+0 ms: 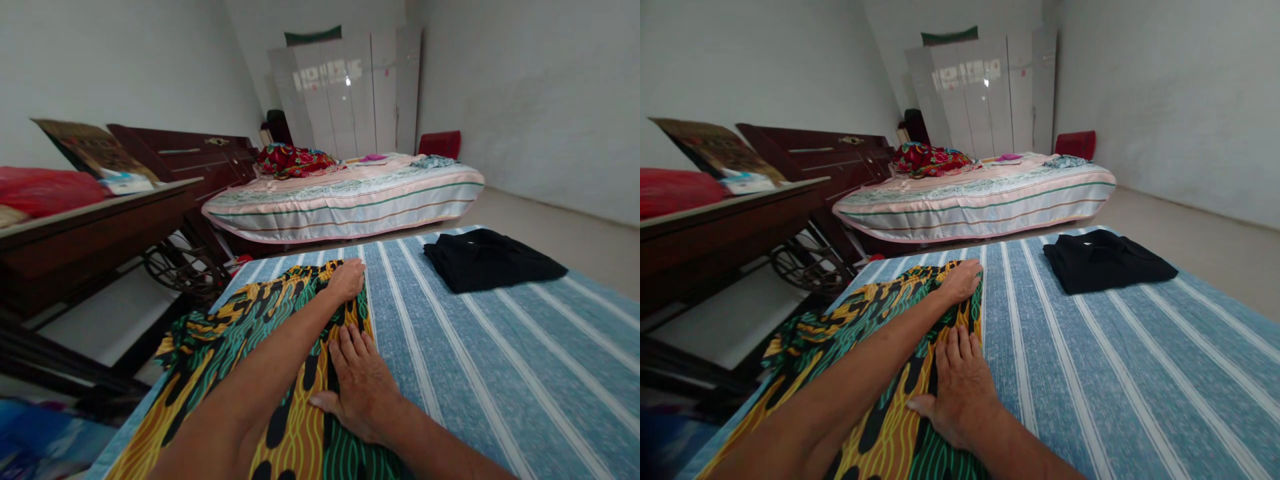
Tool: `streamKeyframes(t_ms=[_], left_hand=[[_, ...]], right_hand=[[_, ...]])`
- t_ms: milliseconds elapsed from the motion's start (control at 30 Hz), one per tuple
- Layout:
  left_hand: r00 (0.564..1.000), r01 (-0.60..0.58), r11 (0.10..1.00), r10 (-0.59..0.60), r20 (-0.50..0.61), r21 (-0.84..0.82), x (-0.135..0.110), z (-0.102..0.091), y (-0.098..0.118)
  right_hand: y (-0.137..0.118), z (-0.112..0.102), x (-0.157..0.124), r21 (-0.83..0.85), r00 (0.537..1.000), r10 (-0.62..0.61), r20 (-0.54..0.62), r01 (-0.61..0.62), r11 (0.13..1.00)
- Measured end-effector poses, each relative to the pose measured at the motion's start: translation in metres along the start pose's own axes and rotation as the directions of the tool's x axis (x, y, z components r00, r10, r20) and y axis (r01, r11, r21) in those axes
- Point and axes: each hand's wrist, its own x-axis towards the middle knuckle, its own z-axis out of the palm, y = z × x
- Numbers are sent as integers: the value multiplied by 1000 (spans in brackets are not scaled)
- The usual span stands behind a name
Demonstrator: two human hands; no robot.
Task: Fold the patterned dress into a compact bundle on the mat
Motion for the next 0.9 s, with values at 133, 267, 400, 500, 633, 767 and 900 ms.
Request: streamKeyframes(t_ms=[133, 267, 400, 500, 633, 767, 900], left_hand=[[994, 103, 995, -103, -31, -1, -32, -24, -16], [973, 227, 974, -227, -31, 14, -73, -38, -29], [932, 360, 933, -360, -35, -13, -96, -34, -28], [864, 499, 863, -503, -35, -81, -96, -26, -31], [758, 630, 745, -651, -36, -219, -88, -17, -49], [654, 693, 602, -756, -5, -396, -86, -8, -65], [574, 689, 410, -812, 104, -598, -90, -1, -68]], right_hand=[[1, 0, 0, -8, 1000, 3, 20, -2, 1000], [0, 1, -2, -24, 1000, 6, 22, -5, 1000], [1, 3, -3, -37, 1000, -13, 4, 13, 999], [2, 4, -2, -48, 1000, -12, 9, 13, 999], [2, 4, -2, -50, 1000, -10, 14, 11, 999], [2, 3, -2, -48, 1000, -10, 14, 11, 999], [1, 2, -2, -47, 1000, -4, 18, 5, 999]])
